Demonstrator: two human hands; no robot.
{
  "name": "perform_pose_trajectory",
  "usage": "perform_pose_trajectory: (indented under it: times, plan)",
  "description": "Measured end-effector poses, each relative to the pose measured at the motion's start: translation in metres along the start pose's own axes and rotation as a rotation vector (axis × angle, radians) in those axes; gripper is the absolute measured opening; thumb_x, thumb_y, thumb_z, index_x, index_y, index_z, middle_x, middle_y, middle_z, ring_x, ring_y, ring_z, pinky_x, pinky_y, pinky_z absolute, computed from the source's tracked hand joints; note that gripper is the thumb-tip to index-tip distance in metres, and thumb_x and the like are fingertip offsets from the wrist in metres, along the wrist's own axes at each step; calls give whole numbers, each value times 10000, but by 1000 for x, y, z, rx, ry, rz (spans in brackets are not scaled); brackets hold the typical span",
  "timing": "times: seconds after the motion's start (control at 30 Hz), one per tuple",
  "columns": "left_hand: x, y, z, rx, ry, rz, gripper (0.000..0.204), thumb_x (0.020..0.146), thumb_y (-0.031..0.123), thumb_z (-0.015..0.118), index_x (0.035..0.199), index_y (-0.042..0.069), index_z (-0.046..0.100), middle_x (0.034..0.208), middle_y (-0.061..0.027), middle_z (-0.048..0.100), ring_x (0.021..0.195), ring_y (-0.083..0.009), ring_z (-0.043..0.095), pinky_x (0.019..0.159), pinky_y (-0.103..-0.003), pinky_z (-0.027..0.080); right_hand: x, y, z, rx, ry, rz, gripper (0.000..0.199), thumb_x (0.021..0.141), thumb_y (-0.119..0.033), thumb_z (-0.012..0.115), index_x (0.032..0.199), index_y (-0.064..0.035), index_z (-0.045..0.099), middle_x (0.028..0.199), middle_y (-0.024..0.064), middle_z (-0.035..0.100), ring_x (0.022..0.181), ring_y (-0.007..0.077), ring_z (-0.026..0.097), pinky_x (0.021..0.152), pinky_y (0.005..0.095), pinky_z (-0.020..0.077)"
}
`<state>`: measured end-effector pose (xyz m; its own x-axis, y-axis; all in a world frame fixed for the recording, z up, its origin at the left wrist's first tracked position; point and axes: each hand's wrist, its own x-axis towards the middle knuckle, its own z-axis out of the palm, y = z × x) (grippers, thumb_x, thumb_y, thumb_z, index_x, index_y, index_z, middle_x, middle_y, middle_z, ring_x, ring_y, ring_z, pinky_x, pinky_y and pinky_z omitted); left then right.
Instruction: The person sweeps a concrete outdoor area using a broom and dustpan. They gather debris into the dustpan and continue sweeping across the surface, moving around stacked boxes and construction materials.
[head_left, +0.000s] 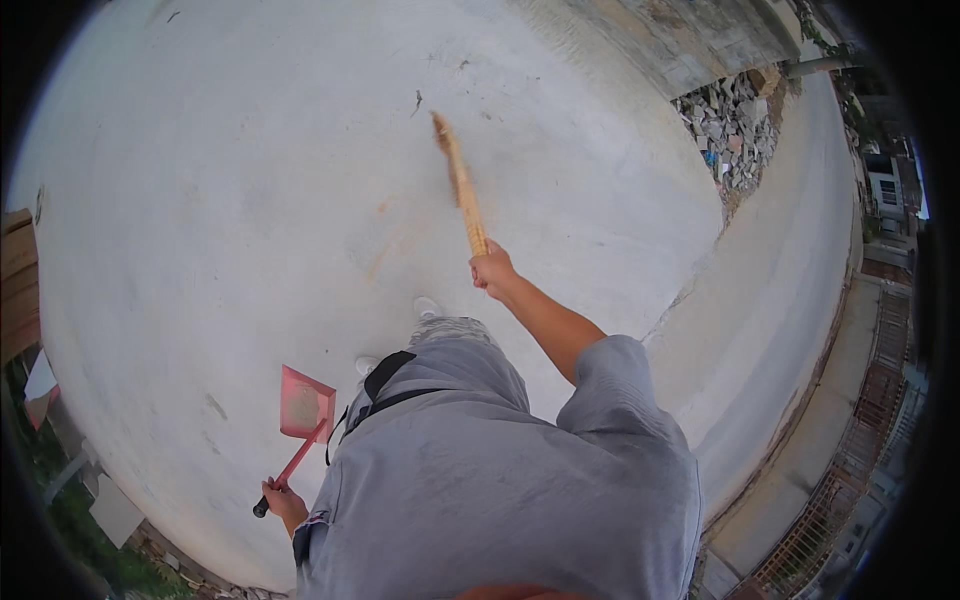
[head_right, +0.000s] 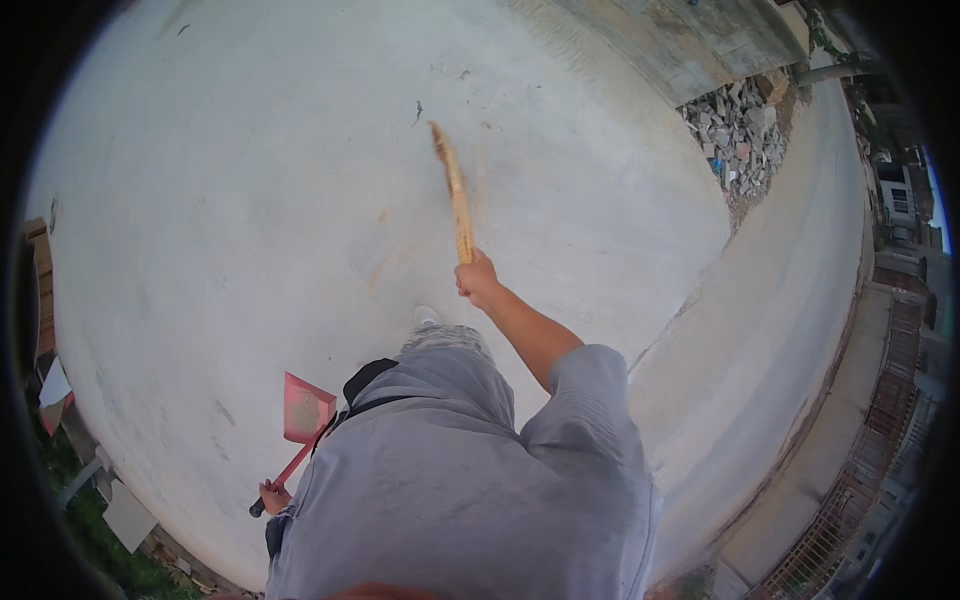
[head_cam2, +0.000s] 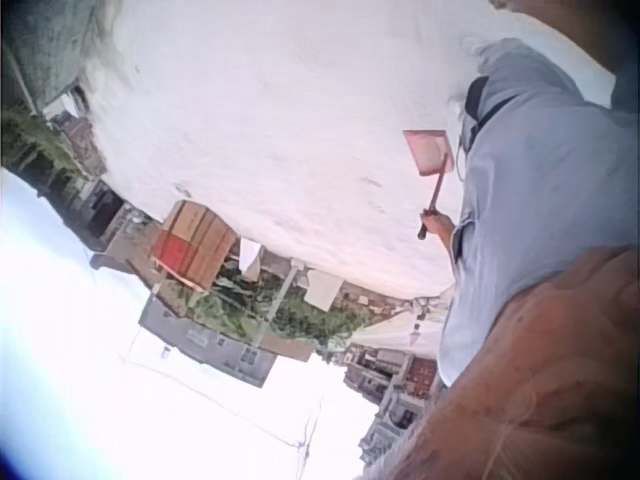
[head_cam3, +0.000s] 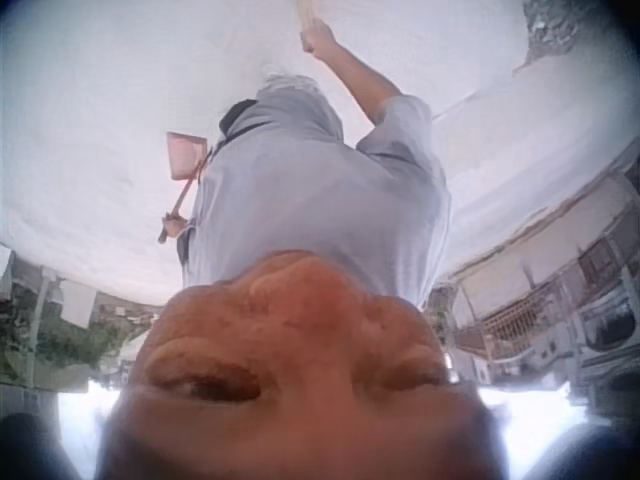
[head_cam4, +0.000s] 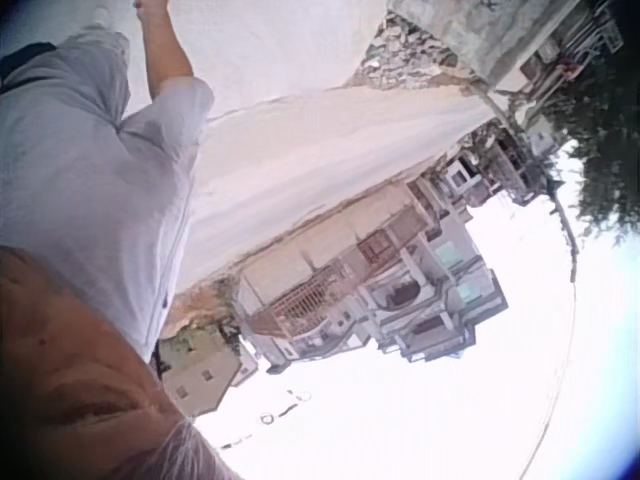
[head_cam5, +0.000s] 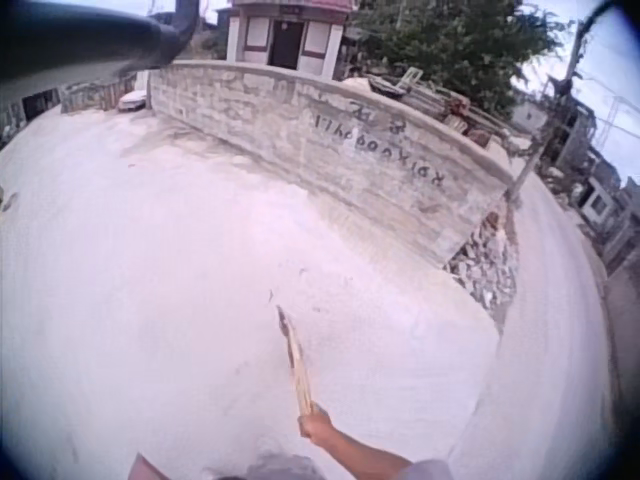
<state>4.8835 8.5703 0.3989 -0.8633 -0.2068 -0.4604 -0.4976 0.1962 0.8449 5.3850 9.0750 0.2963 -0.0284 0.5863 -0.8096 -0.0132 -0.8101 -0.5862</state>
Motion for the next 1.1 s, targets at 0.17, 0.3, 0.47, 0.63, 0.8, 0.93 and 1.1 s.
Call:
perform_pose_trajectory:
  times: [0.17,0.3,0.47,0.63,0.8,0.93,1.1]
  plan:
    - [4,-1,-33,-131,-93,89,378,919,210,573,1127,-91,477,1081,-140,549,932,-244,550,758,-333,542,-68,74,20,137,-244,316,515,800,41,561,1280,-89,428,639,56,481,470,117,434,385,257,351]
    - [-13,-4,-72,-208,-78,92,372,919,188,562,1141,-93,464,1094,-162,524,919,-253,549,734,-346,560,-68,128,12,75,-272,500,99,825,-13,543,882,-56,474,608,48,463,445,111,406,365,244,319]
    - [-43,-6,-73,-304,-129,160,276,914,137,554,1070,-83,495,1050,-177,540,883,-248,563,712,-342,586,-16,131,-147,251,-235,442,90,850,-36,514,904,-60,446,617,27,434,458,105,419,337,190,302]
    - [-51,-42,-99,-362,-53,160,175,905,117,573,963,-41,527,1008,-158,561,780,-221,591,683,-318,589,-13,86,-150,35,116,224,100,818,6,484,885,-53,440,572,41,428,426,120,411,343,234,322]
    - [-70,-65,-101,-308,-22,50,146,908,137,592,888,10,523,992,-119,580,724,-167,597,696,-269,562,-41,46,-90,-272,268,-44,205,769,74,455,930,-47,411,586,44,424,399,121,384,324,247,289]
    - [-80,-22,-98,-205,-12,-96,138,919,176,598,889,52,544,920,-84,597,683,-135,595,601,-223,489,-91,-60,44,-416,-47,51,216,799,60,472,968,-64,418,623,33,426,434,110,403,344,245,321]
    - [-54,1,-129,-185,60,-191,148,912,159,609,816,90,520,721,-19,568,640,-115,600,586,-218,492,-152,-84,281,-376,-451,302,194,860,-6,496,1034,-72,439,667,32,452,503,107,439,409,234,363]
